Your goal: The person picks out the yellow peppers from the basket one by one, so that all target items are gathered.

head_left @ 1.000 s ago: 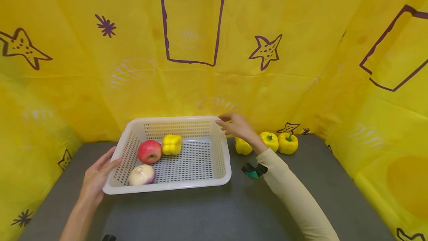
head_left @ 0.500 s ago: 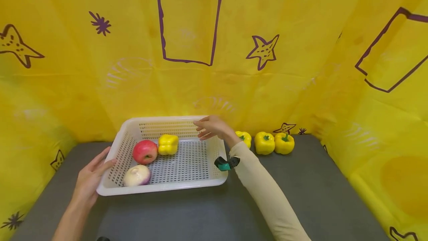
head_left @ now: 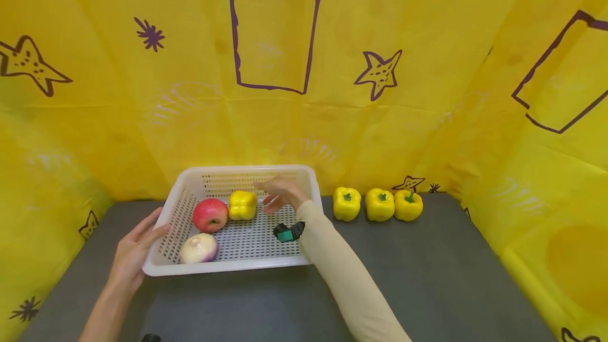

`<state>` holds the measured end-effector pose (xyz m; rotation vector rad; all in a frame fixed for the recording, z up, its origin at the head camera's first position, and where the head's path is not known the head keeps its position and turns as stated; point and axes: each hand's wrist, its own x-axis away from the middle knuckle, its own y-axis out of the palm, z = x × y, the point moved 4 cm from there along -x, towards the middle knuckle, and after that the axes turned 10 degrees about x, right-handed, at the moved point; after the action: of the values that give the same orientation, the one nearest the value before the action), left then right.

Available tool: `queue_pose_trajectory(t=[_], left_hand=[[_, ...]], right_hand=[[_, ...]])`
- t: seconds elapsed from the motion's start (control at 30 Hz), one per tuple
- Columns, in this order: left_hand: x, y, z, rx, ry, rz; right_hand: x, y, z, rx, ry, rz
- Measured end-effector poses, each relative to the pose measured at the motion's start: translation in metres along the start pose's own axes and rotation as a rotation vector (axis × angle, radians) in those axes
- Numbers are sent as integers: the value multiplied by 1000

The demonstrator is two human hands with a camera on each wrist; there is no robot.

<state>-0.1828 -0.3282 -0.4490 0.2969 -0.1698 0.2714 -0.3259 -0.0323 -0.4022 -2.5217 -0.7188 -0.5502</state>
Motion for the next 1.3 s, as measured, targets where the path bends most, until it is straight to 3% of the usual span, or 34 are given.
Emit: queue_pose_trajectory(t=[0.2,0.4,0.73,0.87,1.03,1.17,1.3], left_hand=[[0,2,1,5,4,-2],[0,2,3,-8,9,11],[-1,4,3,-18,-4,27],[0,3,2,-13,-15,33],[1,2,2,-1,-23,28],[1,1,1,2,-22,26],[1,2,1,8,-13,22]], right_hand=[[-14,14,1,-36,82,-6],[-23,22,3,-89,77,15],[-39,28,15,-195,69,-84],[-38,26,13,-141,60,-130],[-32,24,5,7,26,-139],[-24,22,-1,78,-65,-87],[-15,16,-5,94,-143,18]])
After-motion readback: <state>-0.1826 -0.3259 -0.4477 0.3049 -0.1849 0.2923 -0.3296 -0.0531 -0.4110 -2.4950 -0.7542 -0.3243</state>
